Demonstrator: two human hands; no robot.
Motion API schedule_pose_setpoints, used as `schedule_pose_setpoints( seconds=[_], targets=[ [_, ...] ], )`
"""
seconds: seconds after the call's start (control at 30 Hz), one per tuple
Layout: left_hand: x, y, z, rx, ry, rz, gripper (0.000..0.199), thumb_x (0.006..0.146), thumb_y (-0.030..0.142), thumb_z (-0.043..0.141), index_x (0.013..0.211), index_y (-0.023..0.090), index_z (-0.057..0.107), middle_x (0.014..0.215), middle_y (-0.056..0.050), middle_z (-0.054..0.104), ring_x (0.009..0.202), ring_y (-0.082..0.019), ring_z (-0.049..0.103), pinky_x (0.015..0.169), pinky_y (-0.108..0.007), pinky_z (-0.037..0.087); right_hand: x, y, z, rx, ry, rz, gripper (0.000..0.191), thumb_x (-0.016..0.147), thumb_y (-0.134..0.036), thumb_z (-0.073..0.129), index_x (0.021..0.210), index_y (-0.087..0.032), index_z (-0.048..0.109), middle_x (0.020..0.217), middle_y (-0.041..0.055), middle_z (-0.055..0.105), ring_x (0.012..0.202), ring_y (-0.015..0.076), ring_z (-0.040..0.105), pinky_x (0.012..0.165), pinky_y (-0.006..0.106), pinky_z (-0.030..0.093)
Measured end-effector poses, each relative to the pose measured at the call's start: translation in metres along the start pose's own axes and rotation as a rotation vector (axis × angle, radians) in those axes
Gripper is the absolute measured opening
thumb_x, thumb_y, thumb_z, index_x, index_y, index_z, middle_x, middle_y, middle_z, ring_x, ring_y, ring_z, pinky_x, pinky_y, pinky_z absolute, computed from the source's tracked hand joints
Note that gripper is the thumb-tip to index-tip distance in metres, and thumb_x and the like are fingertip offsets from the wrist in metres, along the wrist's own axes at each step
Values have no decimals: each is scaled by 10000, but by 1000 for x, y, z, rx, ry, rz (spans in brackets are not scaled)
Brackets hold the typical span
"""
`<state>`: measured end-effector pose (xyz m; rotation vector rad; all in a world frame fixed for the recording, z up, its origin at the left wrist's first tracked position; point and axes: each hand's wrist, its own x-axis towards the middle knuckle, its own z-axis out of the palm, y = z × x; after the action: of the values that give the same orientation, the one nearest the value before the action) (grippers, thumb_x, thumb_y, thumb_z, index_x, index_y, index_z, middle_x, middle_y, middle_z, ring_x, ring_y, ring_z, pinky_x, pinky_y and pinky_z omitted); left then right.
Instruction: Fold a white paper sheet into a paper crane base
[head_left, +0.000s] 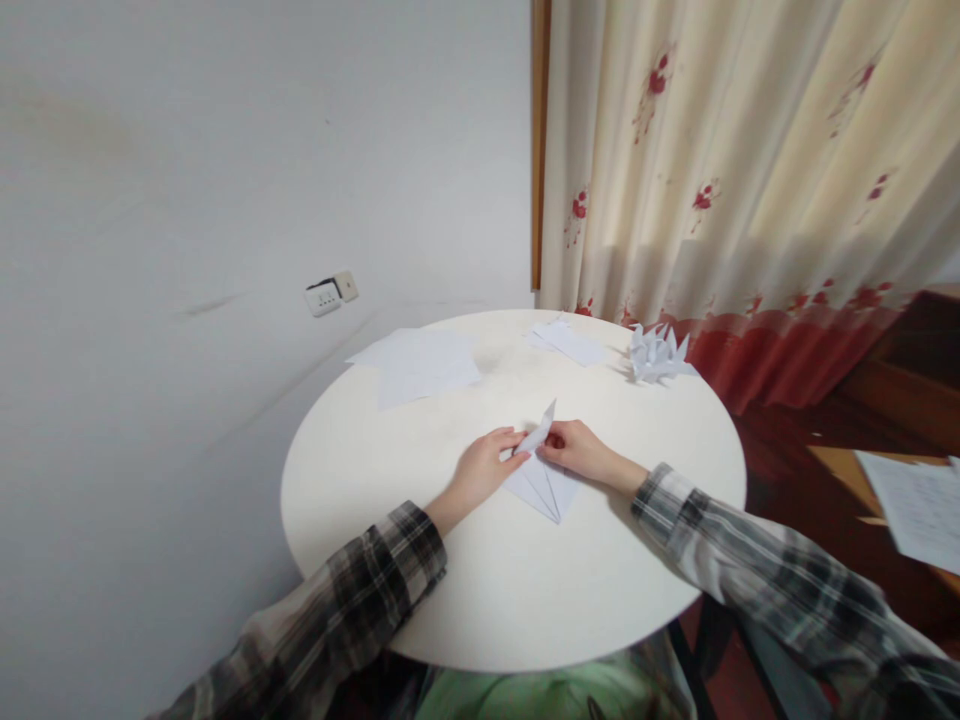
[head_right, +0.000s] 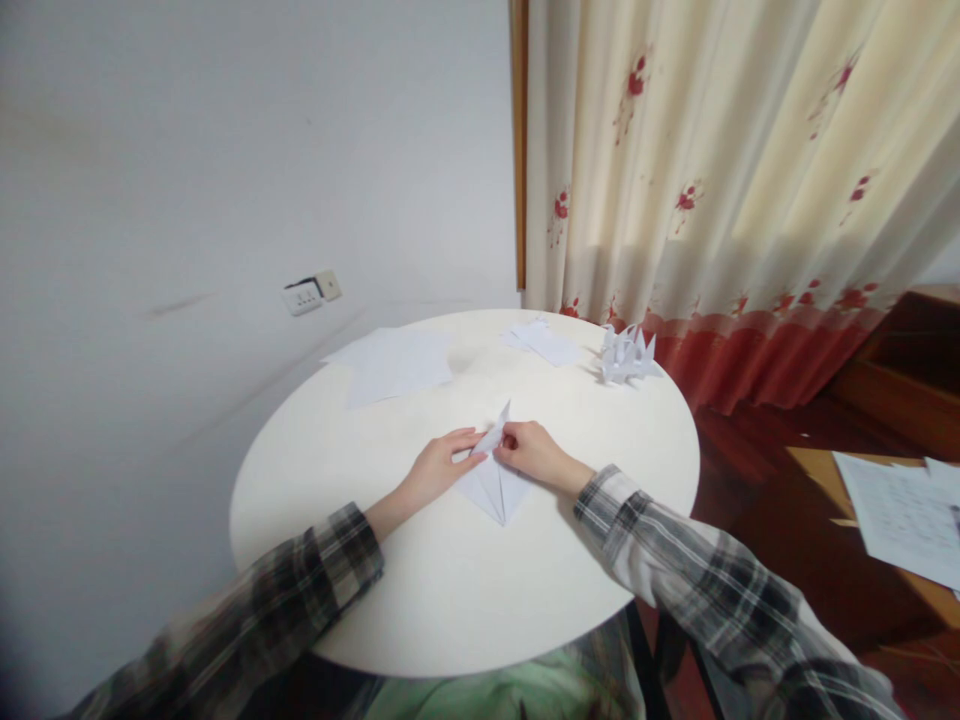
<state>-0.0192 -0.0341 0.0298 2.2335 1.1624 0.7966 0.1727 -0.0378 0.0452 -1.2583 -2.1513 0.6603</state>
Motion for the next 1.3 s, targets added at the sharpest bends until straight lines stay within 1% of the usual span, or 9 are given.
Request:
schedule_pose_setpoints(
  seconds=[0.13,0.23,0.3,0.4,0.5,0.6,0.87,1.0,1.3],
  targets=[
    [1,-1,2,11,17,-31,270,796,297,570,1048,278,662,1128,0,635,1150,-229,504,993,-333,370,-1,4,0,235,-18,81,126,721,-101,416,718,-140,536,555,-25,516,471,75,428,455,178,317],
    [3,-4,3,-16,32,-50,268,781,293,587,1035,273,670,1126,-5,635,1149,-228,506,992,-332,372,-1,5,0,322,-13,148,147,724,-89,372,722,-143,509,542,-26,505,427,68,410,425,179,309],
    [3,-5,4,-32,39,-61,268,774,294,596,1029,269,673,1122,-8,637,1143,-229,511,986,-333,378,-2,4,0,292,-10,129,135,719,-92,381,719,-148,505,546,-27,507,437,72,420,437,183,315],
    [4,-7,4,-42,40,-68,262,770,297,601,1019,271,677,1115,-6,641,1134,-229,518,973,-334,388,-3,1,-1,181,10,21,70,698,-114,463,724,-149,518,582,-26,524,506,84,448,491,193,337],
    [4,-7,4,-49,44,-71,255,775,310,596,1013,271,679,1107,-3,645,1138,-227,515,968,-334,392,-3,0,0,86,30,-44,57,722,-184,538,752,-138,551,599,-19,533,533,93,452,513,203,335],
    [4,-6,4,-53,49,-93,253,771,313,599,1003,260,684,1104,-7,648,1137,-228,519,976,-336,387,-3,1,1,-5,55,-55,124,772,-241,536,726,-131,570,587,-5,537,523,96,449,506,208,314],
    [4,-1,-6,-185,-14,-98,238,724,225,625,949,201,699,1076,-29,662,1136,-220,530,1009,-336,366,-4,3,6,-165,64,-32,168,788,-220,521,644,-141,555,565,9,548,504,93,452,499,207,289],
    [4,2,-9,-226,3,-150,228,692,241,649,892,152,713,1063,-81,663,1122,-231,542,1012,-343,366,-3,4,7,-184,62,-27,179,791,-232,521,648,-135,569,571,16,565,510,96,466,502,205,295],
    [5,6,-7,-258,64,-225,122,651,200,664,750,164,726,1013,-76,680,1096,-237,561,1005,-359,379,-4,3,8,-187,70,-38,154,788,-222,528,680,-129,583,597,24,596,526,103,495,515,202,311]
  ],
)
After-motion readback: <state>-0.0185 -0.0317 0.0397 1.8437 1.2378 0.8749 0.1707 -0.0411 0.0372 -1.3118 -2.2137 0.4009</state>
